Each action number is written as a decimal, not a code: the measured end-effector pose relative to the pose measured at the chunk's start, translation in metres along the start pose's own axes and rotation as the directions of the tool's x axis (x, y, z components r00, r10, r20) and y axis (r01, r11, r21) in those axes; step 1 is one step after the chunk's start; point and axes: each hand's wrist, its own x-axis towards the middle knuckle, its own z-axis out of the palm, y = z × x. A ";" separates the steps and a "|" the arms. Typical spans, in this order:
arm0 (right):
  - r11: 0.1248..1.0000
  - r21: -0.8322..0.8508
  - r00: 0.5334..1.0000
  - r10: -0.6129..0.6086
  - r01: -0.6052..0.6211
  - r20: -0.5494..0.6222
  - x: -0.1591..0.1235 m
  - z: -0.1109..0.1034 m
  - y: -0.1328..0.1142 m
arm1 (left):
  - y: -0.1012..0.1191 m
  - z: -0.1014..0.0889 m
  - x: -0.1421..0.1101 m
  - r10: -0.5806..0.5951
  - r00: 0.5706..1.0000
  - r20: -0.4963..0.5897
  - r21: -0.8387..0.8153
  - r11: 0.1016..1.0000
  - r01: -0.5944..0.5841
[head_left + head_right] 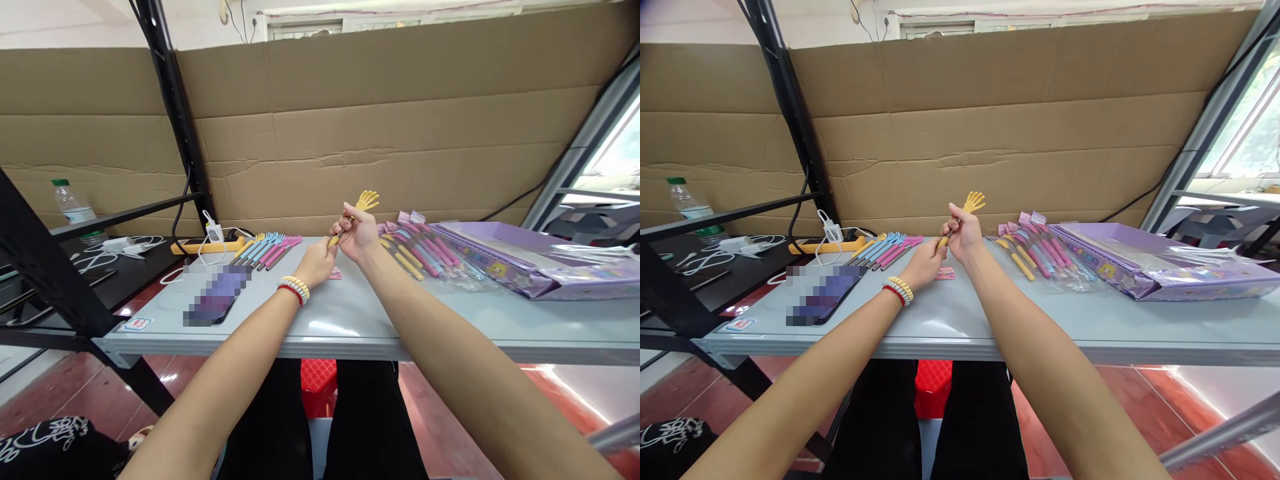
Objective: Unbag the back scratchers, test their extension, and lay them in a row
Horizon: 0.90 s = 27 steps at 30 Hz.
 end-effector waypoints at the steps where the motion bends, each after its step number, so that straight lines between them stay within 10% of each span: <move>1: 1.000 0.025 1.000 -0.003 0.003 -0.006 0.002 0.002 0.004 | 0.000 -0.002 -0.001 -0.016 1.000 0.023 -0.060 0.998 0.018; 9: 0.999 0.037 0.983 -0.001 0.008 -0.186 0.002 -0.012 0.013 | 0.005 -0.003 -0.006 -0.002 0.966 0.260 -0.172 0.984 0.048; 16: 0.994 0.032 0.935 -0.090 0.107 -0.342 -0.002 -0.002 0.009 | 0.019 -0.003 -0.003 -0.106 0.981 0.164 0.174 0.982 0.077; 27: 0.973 0.083 0.887 -0.160 0.216 -0.433 -0.003 -0.004 0.000 | 0.027 -0.005 -0.001 -0.170 0.981 0.090 0.271 0.952 0.140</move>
